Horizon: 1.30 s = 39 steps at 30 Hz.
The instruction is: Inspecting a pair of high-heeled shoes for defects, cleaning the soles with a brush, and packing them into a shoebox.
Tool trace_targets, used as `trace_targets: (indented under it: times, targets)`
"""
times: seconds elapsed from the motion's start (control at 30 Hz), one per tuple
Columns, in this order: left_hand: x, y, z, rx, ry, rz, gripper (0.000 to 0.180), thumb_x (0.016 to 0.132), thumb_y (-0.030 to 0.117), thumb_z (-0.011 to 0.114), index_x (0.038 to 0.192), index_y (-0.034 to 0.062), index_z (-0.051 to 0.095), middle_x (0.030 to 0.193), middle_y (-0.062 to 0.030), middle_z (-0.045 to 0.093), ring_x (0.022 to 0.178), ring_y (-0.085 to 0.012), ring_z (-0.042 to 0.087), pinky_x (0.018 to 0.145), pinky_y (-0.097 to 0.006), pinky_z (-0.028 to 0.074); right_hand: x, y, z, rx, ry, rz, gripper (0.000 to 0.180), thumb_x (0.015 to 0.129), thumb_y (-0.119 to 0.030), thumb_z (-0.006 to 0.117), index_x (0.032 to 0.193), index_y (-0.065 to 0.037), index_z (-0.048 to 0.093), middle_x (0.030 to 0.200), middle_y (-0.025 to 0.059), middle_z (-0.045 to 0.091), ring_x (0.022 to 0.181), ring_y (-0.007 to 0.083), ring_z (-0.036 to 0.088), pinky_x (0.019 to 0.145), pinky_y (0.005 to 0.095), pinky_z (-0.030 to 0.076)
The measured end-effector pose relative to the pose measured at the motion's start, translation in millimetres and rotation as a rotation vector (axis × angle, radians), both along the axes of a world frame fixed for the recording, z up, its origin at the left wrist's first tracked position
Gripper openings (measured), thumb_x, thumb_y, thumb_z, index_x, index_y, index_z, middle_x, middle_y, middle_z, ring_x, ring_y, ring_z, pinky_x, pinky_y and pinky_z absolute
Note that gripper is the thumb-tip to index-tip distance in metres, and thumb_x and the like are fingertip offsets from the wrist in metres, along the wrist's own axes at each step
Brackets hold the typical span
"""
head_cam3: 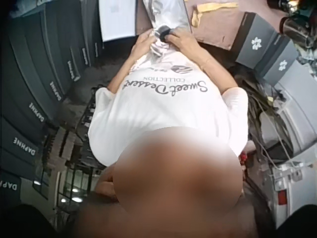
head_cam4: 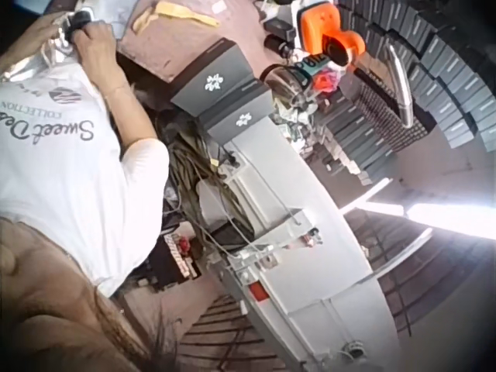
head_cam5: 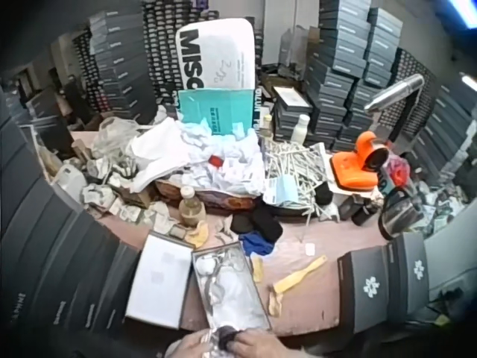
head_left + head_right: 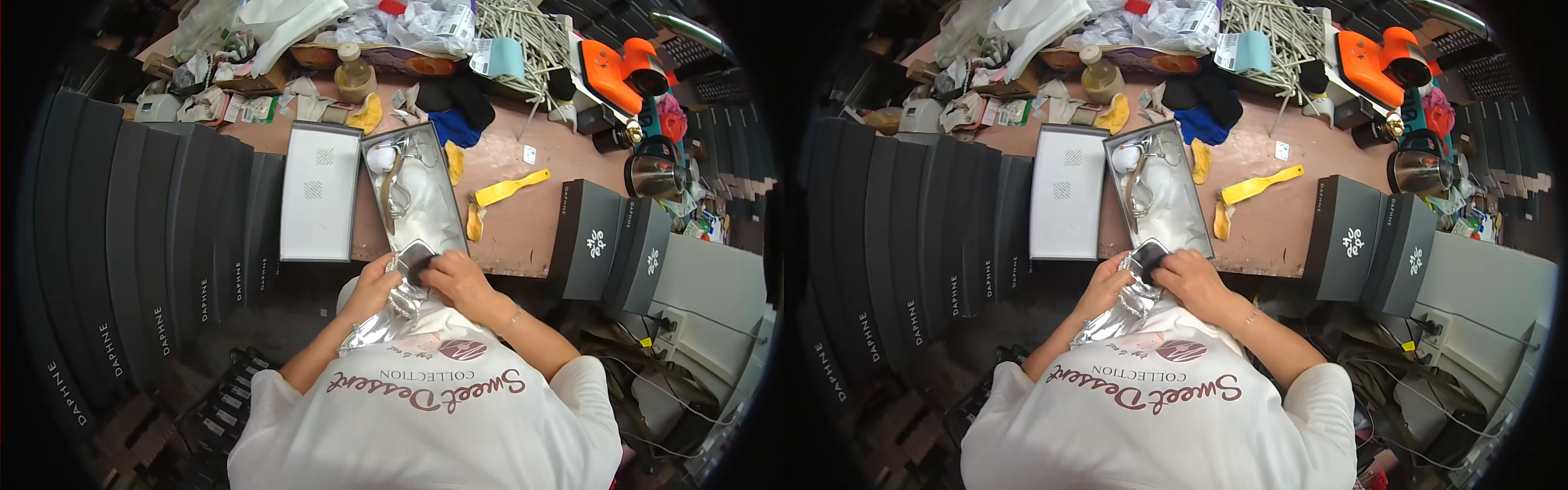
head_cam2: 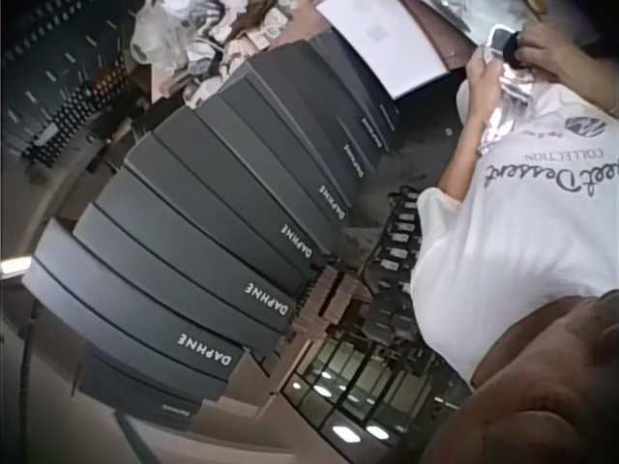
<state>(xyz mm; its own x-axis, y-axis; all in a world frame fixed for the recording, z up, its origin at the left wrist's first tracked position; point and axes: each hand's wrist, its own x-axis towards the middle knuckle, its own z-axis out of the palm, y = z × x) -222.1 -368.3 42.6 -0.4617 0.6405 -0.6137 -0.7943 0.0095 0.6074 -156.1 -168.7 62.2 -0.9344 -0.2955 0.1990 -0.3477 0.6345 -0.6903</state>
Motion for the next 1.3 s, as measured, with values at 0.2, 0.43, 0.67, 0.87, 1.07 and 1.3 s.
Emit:
trace_targets:
  times: [0.2, 0.43, 0.67, 0.87, 1.07, 1.3]
  targets:
    - [-2, -5, 21, -0.034, 0.070, -0.019, 0.037, 0.082, -0.002, 0.045, 0.118, -0.0038, 0.054, 0.092, -0.0011, 0.061, 0.076, -0.0043, 0.053, 0.069, -0.021, 0.044, 10, -4, 17, 0.010, -0.055, 0.014, 0.012, 0.075, -0.010, 0.061, 0.086, -0.008, 0.064, 0.078, 0.0060, 0.053, 0.082, 0.0243, 0.052, 0.074, 0.0364, 0.041]
    - [3, -6, 23, -0.025, 0.065, -0.018, 0.041, 0.083, -0.006, 0.045, 0.123, -0.0057, 0.052, 0.096, -0.0020, 0.062, 0.081, -0.0042, 0.056, 0.070, -0.020, 0.045, -8, -21, 9, -0.054, 0.034, -0.141, 0.015, 0.074, -0.010, 0.064, 0.089, -0.009, 0.063, 0.081, 0.0051, 0.053, 0.081, 0.0242, 0.051, 0.072, 0.0362, 0.039]
    - [2, -5, 15, -0.015, 0.125, -0.002, 0.040, 0.083, -0.005, 0.046, 0.123, -0.0058, 0.052, 0.102, -0.0030, 0.062, 0.087, -0.0055, 0.057, 0.077, -0.021, 0.046, -14, -16, 9, -0.066, 0.042, -0.128, 0.022, 0.071, -0.008, 0.070, 0.092, -0.007, 0.064, 0.085, 0.0056, 0.056, 0.079, 0.0243, 0.052, 0.071, 0.0359, 0.039]
    - [-9, -2, 20, -0.010, 0.163, 0.011, 0.042, 0.083, -0.006, 0.045, 0.124, -0.0056, 0.050, 0.103, -0.0030, 0.061, 0.089, -0.0048, 0.057, 0.078, -0.021, 0.046, -16, -9, 4, -0.029, 0.004, -0.082, 0.023, 0.071, -0.007, 0.071, 0.092, -0.007, 0.064, 0.087, 0.0057, 0.056, 0.083, 0.0246, 0.053, 0.072, 0.0355, 0.038]
    - [-9, 1, 27, -0.002, 0.119, -0.028, 0.042, 0.083, -0.005, 0.045, 0.125, -0.0050, 0.050, 0.100, -0.0014, 0.061, 0.084, -0.0026, 0.055, 0.074, -0.019, 0.044, -20, -16, 15, -0.095, -0.033, -0.197, 0.017, 0.073, -0.009, 0.068, 0.089, -0.007, 0.063, 0.085, 0.0059, 0.056, 0.081, 0.0249, 0.053, 0.073, 0.0364, 0.039]
    - [-13, -5, 18, -0.029, 0.141, -0.034, 0.040, 0.084, -0.004, 0.046, 0.123, -0.0052, 0.051, 0.097, -0.0008, 0.061, 0.081, -0.0028, 0.054, 0.071, -0.019, 0.044, -36, -18, 9, -0.079, 0.039, -0.225, 0.016, 0.075, -0.009, 0.067, 0.090, -0.006, 0.062, 0.085, 0.0078, 0.055, 0.082, 0.0266, 0.053, 0.074, 0.0362, 0.040]
